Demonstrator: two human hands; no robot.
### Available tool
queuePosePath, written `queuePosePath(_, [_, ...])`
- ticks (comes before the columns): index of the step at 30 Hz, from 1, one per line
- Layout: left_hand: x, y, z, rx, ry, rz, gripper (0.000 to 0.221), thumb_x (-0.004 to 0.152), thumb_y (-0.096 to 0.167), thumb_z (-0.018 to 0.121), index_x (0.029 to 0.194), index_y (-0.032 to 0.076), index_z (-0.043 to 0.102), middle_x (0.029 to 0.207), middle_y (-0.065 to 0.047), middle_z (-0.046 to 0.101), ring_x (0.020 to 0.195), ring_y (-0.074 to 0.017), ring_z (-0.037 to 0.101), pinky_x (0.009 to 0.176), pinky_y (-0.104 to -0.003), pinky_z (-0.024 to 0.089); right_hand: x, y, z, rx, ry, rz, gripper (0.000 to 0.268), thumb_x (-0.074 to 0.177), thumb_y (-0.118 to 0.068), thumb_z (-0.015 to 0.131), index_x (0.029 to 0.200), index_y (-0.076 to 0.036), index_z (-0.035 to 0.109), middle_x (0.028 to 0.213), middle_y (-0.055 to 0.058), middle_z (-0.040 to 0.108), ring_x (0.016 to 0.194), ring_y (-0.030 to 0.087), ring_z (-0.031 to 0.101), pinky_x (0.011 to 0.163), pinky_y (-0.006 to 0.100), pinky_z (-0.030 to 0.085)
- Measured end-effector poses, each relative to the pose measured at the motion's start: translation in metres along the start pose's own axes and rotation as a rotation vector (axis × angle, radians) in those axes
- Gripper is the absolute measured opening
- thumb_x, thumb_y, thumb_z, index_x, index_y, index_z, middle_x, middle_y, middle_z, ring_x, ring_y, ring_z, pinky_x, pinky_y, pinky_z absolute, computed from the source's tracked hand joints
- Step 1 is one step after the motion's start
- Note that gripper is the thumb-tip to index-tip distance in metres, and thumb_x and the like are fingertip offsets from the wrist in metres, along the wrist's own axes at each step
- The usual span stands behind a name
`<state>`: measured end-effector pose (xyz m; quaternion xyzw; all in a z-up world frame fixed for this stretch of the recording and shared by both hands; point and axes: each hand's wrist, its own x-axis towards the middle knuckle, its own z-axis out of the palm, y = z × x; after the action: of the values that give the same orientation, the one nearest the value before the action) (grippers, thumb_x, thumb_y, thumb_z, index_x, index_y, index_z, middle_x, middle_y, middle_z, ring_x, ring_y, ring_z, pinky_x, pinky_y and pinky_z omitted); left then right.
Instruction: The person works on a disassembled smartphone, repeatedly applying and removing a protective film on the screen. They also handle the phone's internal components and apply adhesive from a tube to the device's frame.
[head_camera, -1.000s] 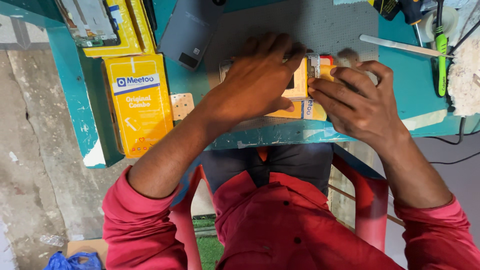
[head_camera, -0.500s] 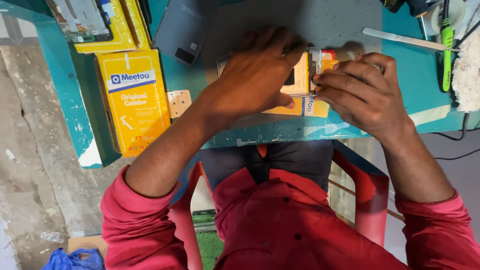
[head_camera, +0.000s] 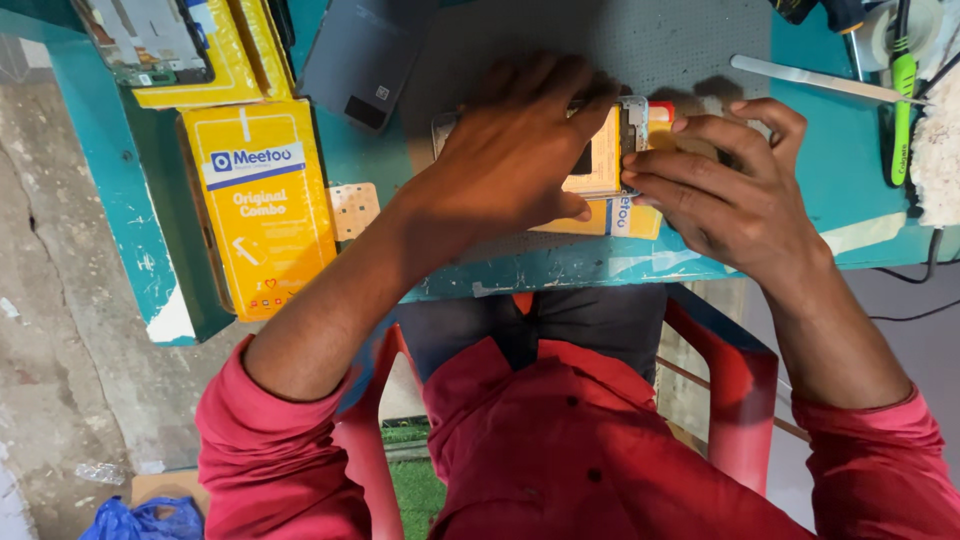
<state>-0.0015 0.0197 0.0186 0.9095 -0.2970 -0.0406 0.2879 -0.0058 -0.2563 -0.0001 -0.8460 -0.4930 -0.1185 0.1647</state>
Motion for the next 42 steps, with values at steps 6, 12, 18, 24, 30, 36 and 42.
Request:
queuePosePath(6, [-0.006, -0.003, 0.001, -0.034, 0.049, 0.058, 0.093, 0.063, 0.033, 0.094, 0.142, 0.003, 0.055, 0.134, -0.016, 0.054, 0.131, -0.0365, 0.047, 0.110, -0.051, 0.036, 0.017, -0.008, -0.007, -0.195, -0.006, -0.024, 0.017, 0.086, -0.024, 0.085, 0.103, -0.023, 0.087, 0.111, -0.009, 0.078, 0.115, 0.018, 0.059, 0.108, 0.046, 0.029])
queuePosePath(12, [-0.005, -0.004, 0.005, -0.005, 0.068, 0.044, 0.095, 0.061, 0.035, 0.095, 0.140, 0.003, 0.054, 0.136, -0.018, 0.053, 0.129, -0.0377, 0.048, 0.109, -0.053, 0.038, 0.017, -0.005, -0.002, -0.144, 0.031, -0.014, 0.017, 0.087, -0.027, 0.085, 0.102, -0.020, 0.086, 0.110, -0.009, 0.079, 0.114, 0.020, 0.060, 0.108, 0.047, 0.028])
queuePosePath(18, [-0.013, -0.005, 0.008, 0.005, 0.157, 0.072, 0.095, 0.060, 0.033, 0.095, 0.142, 0.004, 0.055, 0.138, -0.015, 0.054, 0.128, -0.0360, 0.051, 0.108, -0.050, 0.043, -0.002, 0.005, 0.008, -0.093, 0.049, -0.026, 0.005, 0.087, -0.023, 0.085, 0.092, -0.023, 0.086, 0.108, -0.010, 0.081, 0.113, 0.017, 0.060, 0.111, 0.048, 0.026])
queuePosePath(24, [-0.010, -0.003, 0.009, 0.022, 0.131, 0.041, 0.087, 0.061, 0.027, 0.094, 0.138, 0.005, 0.059, 0.131, -0.012, 0.058, 0.123, -0.0327, 0.056, 0.106, -0.048, 0.045, -0.015, 0.005, 0.016, -0.048, 0.059, -0.010, 0.009, 0.093, -0.024, 0.085, 0.101, -0.026, 0.087, 0.112, -0.012, 0.080, 0.119, 0.017, 0.059, 0.115, 0.051, 0.025])
queuePosePath(30, [-0.011, -0.003, 0.008, 0.011, 0.223, 0.058, 0.091, 0.057, 0.032, 0.094, 0.136, 0.004, 0.059, 0.132, -0.012, 0.057, 0.125, -0.0321, 0.055, 0.105, -0.049, 0.045, -0.018, 0.007, 0.021, -0.005, 0.114, 0.023, 0.007, 0.095, -0.028, 0.085, 0.102, -0.028, 0.086, 0.108, -0.009, 0.080, 0.117, 0.020, 0.059, 0.114, 0.051, 0.027])
queuePosePath(36, [-0.010, -0.003, 0.010, 0.040, 0.196, 0.040, 0.092, 0.052, 0.033, 0.095, 0.133, 0.004, 0.061, 0.128, -0.011, 0.060, 0.120, -0.0314, 0.056, 0.101, -0.048, 0.045, -0.014, 0.008, 0.018, -0.059, 0.106, -0.018, 0.012, 0.094, -0.031, 0.083, 0.103, -0.024, 0.089, 0.107, -0.007, 0.082, 0.114, 0.020, 0.060, 0.111, 0.050, 0.028])
queuePosePath(42, [-0.013, -0.007, 0.011, 0.030, 0.261, 0.066, 0.086, 0.055, 0.030, 0.095, 0.130, 0.004, 0.062, 0.124, -0.009, 0.061, 0.118, -0.0281, 0.057, 0.101, -0.043, 0.046, 0.003, 0.004, 0.007, -0.146, 0.039, -0.070, 0.023, 0.088, -0.042, 0.082, 0.092, -0.020, 0.088, 0.100, -0.003, 0.083, 0.110, 0.021, 0.062, 0.105, 0.049, 0.027])
